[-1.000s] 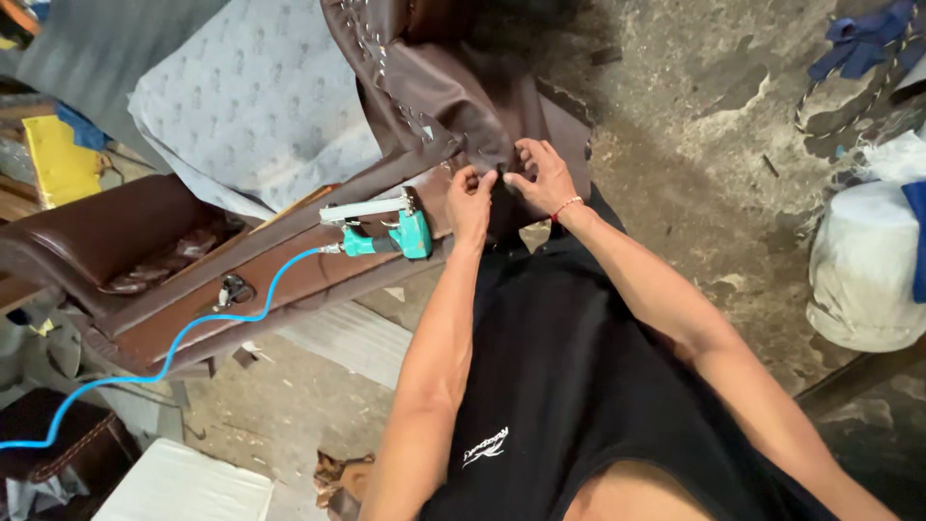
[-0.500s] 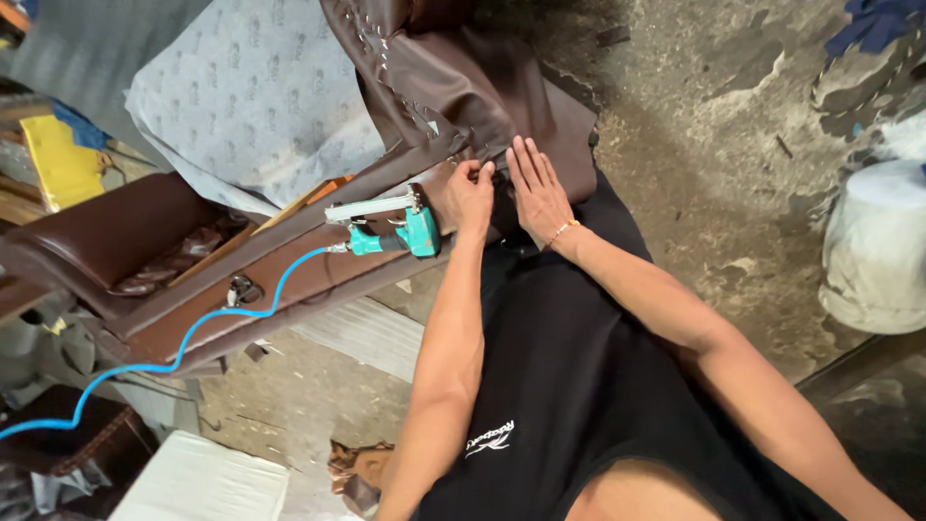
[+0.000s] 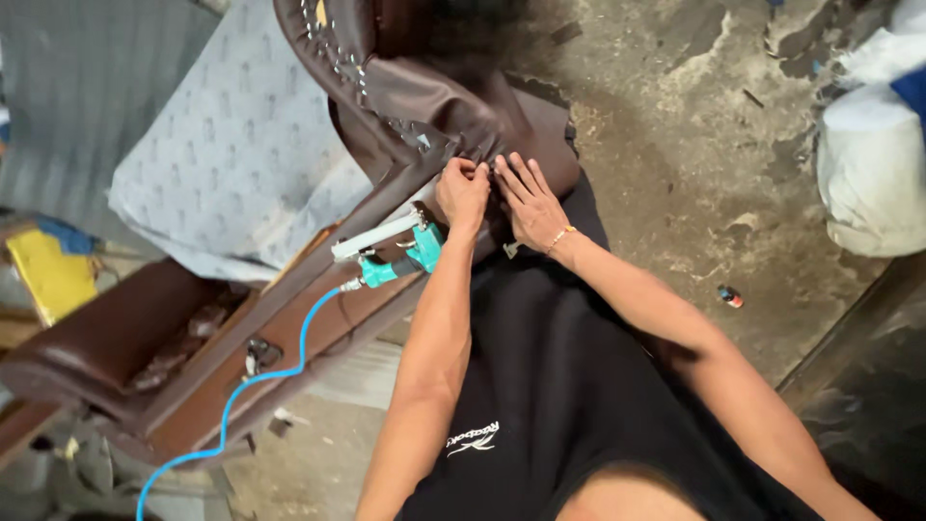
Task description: The person reupholsters furniture by stretching brown fabric over the armrest of a chair, securing it with a pneumatic stapler, and trimming the excess fabric with scissors.
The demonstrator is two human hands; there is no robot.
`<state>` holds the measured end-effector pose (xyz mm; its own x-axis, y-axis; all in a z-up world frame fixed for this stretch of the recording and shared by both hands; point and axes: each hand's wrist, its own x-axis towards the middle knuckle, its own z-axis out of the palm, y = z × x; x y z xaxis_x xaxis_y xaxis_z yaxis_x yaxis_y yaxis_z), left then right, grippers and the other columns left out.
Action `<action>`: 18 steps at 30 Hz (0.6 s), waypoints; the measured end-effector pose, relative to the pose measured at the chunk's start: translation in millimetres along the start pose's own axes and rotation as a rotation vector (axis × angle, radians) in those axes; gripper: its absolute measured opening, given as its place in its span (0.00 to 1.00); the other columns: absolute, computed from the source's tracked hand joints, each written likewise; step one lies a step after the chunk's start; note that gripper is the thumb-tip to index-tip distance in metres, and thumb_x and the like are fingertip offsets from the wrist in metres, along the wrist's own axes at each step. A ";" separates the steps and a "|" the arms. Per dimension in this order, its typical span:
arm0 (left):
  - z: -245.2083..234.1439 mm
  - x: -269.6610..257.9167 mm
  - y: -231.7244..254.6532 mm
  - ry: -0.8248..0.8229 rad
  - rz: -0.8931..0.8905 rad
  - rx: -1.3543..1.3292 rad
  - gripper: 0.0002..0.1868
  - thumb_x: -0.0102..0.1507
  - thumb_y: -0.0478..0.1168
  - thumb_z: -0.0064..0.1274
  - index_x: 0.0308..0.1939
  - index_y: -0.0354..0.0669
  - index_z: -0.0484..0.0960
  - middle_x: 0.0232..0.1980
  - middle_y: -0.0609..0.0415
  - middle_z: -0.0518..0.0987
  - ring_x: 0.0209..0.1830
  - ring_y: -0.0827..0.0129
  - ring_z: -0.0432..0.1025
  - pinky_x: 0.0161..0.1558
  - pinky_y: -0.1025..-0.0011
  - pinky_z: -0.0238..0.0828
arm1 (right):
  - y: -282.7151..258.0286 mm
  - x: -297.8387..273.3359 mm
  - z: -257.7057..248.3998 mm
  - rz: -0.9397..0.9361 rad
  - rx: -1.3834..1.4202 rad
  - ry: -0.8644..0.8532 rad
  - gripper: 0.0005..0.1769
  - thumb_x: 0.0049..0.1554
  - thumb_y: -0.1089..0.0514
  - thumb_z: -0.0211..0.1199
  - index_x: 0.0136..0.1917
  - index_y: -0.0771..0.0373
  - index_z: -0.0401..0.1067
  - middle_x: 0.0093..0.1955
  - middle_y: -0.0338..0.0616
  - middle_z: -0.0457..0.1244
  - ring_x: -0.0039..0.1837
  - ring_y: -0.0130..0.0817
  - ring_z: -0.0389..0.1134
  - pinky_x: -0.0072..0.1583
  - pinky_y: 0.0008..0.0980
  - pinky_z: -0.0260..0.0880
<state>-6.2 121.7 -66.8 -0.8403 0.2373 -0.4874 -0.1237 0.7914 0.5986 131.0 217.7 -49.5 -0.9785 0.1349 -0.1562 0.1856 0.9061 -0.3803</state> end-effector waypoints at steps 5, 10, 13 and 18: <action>-6.4 3.3 -8.5 -0.162 -0.058 -0.200 0.12 0.59 0.44 0.62 0.36 0.38 0.80 0.28 0.51 0.85 0.26 0.67 0.82 0.33 0.69 0.78 | -4.7 -32.8 2.8 0.316 0.530 0.200 0.20 0.65 0.60 0.59 0.69 0.59 0.71 0.74 0.41 0.64 0.77 0.38 0.63 0.77 0.38 0.62; -13.7 4.2 -2.6 -0.135 0.095 -0.123 0.12 0.60 0.42 0.62 0.36 0.37 0.80 0.27 0.51 0.85 0.25 0.68 0.81 0.33 0.70 0.76 | -30.9 -23.0 -10.1 0.518 0.404 0.360 0.21 0.60 0.61 0.62 0.67 0.63 0.72 0.67 0.49 0.66 0.71 0.49 0.65 0.73 0.42 0.63; -10.7 1.3 -5.6 -0.136 0.056 -0.151 0.12 0.60 0.42 0.62 0.35 0.36 0.80 0.28 0.50 0.85 0.25 0.68 0.81 0.33 0.70 0.76 | -47.3 -7.5 -9.1 0.338 0.169 0.370 0.30 0.55 0.63 0.61 0.70 0.73 0.67 0.71 0.60 0.60 0.74 0.58 0.59 0.74 0.48 0.57; -3.5 14.5 -18.7 -0.227 -0.147 -0.253 0.12 0.57 0.43 0.62 0.34 0.37 0.82 0.28 0.50 0.85 0.26 0.68 0.81 0.34 0.69 0.80 | -29.7 1.8 -2.1 0.227 0.224 0.273 0.26 0.67 0.60 0.57 0.77 0.62 0.60 0.82 0.42 0.53 0.86 0.40 0.51 0.87 0.44 0.50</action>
<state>-18.0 108.3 -82.9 -0.6687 0.2729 -0.6916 -0.3852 0.6685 0.6362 123.6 191.8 -36.6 -0.8926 0.4502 -0.0226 0.3851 0.7355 -0.5575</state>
